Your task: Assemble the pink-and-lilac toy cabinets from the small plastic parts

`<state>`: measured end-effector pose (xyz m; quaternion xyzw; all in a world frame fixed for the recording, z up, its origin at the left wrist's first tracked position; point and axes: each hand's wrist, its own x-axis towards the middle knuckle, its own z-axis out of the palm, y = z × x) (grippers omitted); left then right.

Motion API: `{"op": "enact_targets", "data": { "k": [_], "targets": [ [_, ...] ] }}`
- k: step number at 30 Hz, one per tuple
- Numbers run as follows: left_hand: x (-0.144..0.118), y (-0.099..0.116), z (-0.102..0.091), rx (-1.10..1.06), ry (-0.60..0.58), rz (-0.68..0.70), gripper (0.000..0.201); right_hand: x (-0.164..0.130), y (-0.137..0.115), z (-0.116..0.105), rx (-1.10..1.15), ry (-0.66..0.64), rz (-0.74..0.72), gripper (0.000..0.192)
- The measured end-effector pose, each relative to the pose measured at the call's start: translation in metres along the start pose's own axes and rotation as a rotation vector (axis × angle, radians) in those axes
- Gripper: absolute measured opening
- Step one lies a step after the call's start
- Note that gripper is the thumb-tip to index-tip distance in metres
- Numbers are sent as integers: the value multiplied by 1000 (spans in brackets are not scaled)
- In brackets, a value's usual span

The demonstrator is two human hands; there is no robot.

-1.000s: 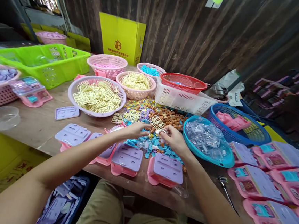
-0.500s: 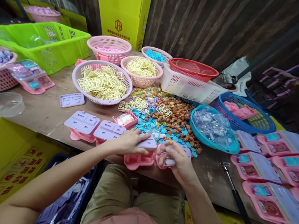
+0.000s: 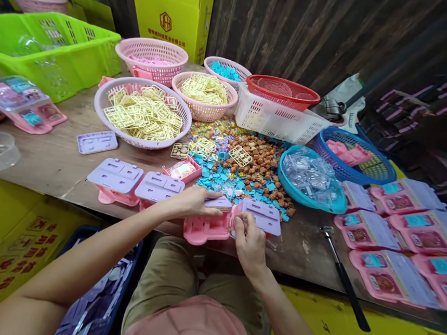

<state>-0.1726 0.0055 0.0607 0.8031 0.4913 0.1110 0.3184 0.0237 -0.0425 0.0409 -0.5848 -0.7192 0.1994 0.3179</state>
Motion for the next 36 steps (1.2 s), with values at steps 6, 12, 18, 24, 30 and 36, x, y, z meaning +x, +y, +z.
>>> {"op": "enact_targets", "data": {
  "k": [6, 12, 18, 24, 30, 36],
  "targets": [
    [1, -1, -2, -13, -13, 0, 59, 3, -3, 3, -147, 14, -84, 28],
    [4, -1, -5, 14, -36, 18, 57, 5, -4, 10, -449, 10, -133, 34],
    [5, 0, -5, 68, -51, -2, 57, 6, -8, 15, -583, 7, -140, 32],
    [3, 0, -6, 78, -39, 50, 51, 2, -11, 23, -675, 20, -109, 36],
    [-2, 6, -4, 108, -24, 33, 54, -1, -14, 26, -699, 76, -164, 34],
    [-4, 7, 2, 117, 20, -9, 59, -16, -18, 25, -583, 97, -340, 56]
  ]
}}
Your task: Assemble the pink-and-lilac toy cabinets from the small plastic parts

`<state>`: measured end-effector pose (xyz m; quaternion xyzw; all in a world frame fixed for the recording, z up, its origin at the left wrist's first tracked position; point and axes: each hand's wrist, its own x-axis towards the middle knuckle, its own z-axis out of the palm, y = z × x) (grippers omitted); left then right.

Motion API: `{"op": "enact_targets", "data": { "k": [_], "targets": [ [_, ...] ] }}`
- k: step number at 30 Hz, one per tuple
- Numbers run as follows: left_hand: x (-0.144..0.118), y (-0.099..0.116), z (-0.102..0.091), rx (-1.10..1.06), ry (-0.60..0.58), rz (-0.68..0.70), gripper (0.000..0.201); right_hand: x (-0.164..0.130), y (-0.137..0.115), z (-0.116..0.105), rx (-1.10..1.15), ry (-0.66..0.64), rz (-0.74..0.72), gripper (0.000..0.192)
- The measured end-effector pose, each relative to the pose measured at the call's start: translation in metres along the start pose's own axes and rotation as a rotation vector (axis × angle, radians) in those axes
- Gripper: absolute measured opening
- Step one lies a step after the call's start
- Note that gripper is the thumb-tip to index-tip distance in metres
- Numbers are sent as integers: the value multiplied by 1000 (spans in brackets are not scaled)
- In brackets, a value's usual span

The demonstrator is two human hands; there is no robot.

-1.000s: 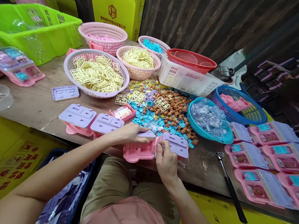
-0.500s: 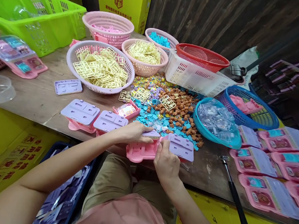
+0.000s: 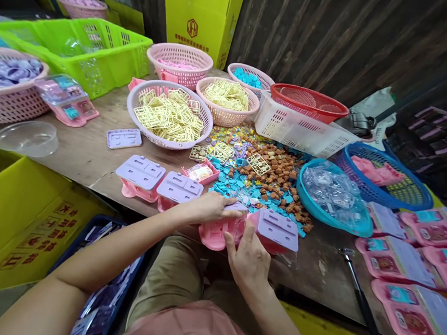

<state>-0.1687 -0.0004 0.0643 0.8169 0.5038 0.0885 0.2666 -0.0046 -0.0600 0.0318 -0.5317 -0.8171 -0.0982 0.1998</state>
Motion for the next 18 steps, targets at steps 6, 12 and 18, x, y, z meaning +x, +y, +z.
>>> {"op": "enact_targets", "data": {
  "k": [6, 12, 18],
  "targets": [
    [-7, 6, 9, 106, 70, 6, 63, 4, 28, -21, 296, 49, 74, 38],
    [-10, 26, 36, 296, 221, 167, 67, 90, 67, -18, 138, -248, -64, 22],
    [-31, 5, 23, 328, 266, 237, 91, 143, 53, 22, -127, -770, -338, 42]
  ]
}}
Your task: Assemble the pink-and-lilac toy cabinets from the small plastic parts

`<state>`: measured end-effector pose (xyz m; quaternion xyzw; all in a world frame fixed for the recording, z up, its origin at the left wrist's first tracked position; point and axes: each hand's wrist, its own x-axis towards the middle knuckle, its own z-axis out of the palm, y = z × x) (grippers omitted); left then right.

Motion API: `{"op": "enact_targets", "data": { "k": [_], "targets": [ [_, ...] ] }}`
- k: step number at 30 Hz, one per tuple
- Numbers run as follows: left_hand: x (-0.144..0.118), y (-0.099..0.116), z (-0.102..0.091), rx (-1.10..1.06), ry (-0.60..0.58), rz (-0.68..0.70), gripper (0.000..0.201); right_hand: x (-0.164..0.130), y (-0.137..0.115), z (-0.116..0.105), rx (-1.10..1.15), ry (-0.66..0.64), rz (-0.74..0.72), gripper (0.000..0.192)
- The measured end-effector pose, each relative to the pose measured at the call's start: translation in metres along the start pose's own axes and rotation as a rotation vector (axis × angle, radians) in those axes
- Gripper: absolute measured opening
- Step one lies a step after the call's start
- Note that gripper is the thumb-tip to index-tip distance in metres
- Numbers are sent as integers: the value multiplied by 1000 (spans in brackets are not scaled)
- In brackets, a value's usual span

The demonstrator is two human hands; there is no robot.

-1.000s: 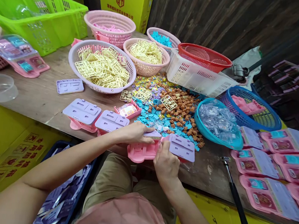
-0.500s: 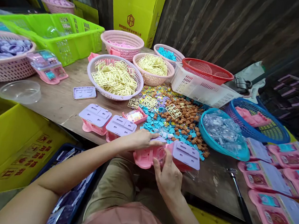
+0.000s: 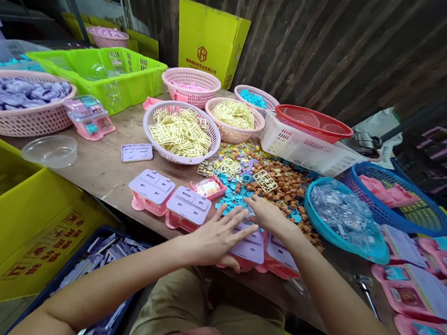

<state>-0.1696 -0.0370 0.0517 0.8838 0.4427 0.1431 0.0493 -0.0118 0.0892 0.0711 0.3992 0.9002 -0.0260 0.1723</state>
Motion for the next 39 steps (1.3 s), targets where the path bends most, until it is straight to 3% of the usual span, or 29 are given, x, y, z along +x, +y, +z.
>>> {"op": "enact_targets", "data": {
  "k": [4, 7, 13, 16, 19, 23, 27, 30, 32, 34, 39],
  "targets": [
    [-36, -47, -36, 49, -69, -114, 89, 15, 1, 10, 16, -45, -19, 46],
    [-52, -73, -44, 100, -154, -192, 86, 20, 5, 13, 47, -49, -23, 42],
    [-46, -80, -32, 87, -112, -198, 80, 27, 19, 11, 149, -51, -79, 14],
    [-44, -80, -34, 53, -106, -262, 76, 24, 31, 2, 197, -39, -107, 19],
    [-45, -85, -40, -20, -98, -327, 74, 11, 34, -12, 310, 72, -69, 17],
    [-43, -90, -42, -137, -79, -383, 72, -14, 2, -29, 699, 286, -52, 21],
    [-35, -90, -41, -169, -88, -400, 70, -27, -58, -25, 875, 346, -62, 16],
    [-30, -92, -42, -191, -119, -404, 69, -23, -91, -10, 765, 449, 57, 9],
    [-27, -96, -44, -232, -149, -387, 67, -18, -103, 0, 639, 535, 116, 21],
    [-25, -100, -45, -268, -187, -371, 66, -15, -109, 8, 519, 590, 111, 28],
    [-23, -107, -46, -303, -240, -384, 71, -14, -115, 19, 341, 629, 103, 25]
  ]
}}
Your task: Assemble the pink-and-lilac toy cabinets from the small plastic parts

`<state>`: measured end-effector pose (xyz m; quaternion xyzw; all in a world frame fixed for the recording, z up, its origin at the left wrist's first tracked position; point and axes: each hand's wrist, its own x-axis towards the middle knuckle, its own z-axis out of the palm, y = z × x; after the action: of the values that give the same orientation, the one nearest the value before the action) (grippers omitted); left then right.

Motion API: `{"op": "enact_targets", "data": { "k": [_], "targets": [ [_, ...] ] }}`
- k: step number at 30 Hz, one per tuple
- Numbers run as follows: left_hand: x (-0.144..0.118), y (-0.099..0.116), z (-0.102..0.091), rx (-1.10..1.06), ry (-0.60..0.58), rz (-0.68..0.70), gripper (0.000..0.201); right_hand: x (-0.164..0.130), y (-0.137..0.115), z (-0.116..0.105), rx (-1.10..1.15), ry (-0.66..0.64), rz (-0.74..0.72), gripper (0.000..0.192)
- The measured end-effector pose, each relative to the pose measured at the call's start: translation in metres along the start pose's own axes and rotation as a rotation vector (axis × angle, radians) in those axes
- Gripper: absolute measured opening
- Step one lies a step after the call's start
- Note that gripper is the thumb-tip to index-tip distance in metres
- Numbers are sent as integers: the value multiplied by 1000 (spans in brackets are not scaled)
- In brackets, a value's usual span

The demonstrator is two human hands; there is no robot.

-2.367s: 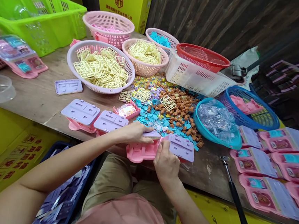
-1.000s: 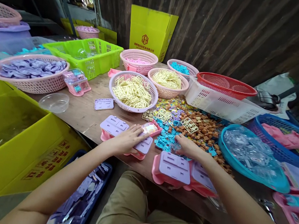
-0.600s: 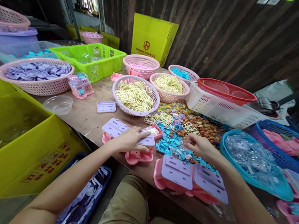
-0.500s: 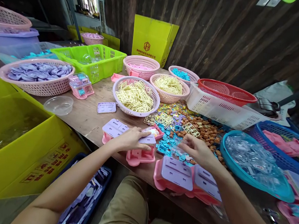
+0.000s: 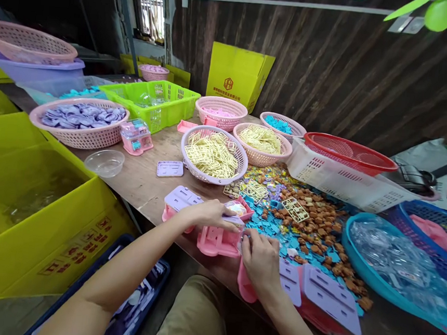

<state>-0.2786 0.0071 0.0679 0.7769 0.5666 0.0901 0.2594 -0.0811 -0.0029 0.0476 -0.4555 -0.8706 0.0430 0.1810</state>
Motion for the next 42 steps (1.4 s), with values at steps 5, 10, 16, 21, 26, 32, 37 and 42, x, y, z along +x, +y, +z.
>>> {"op": "enact_targets", "data": {
  "k": [5, 10, 16, 21, 26, 32, 37, 42],
  "targets": [
    [3, -1, 1, -24, -9, 7, 69, -3, 1, -5, -20, -71, -20, 25],
    [5, 0, 1, 8, -13, 13, 65, 4, -2, -10, -115, -162, 17, 23],
    [1, 5, -2, 44, 1, 7, 59, 5, -13, -5, -303, -76, -11, 21],
    [0, 4, 0, 27, 23, 11, 59, 4, -27, 3, -459, -43, 17, 21],
    [0, -2, 2, 25, 37, 65, 61, 9, -40, 6, -429, -58, 79, 31],
    [-3, 2, -1, -24, 21, -5, 71, 4, -31, -1, -285, -131, 53, 23],
    [-3, 4, -3, -55, -13, 8, 61, -6, -13, -1, -77, -120, -26, 27],
    [-6, 3, -7, -22, -37, 14, 66, 0, -10, 2, 117, -200, 5, 39]
  ]
}}
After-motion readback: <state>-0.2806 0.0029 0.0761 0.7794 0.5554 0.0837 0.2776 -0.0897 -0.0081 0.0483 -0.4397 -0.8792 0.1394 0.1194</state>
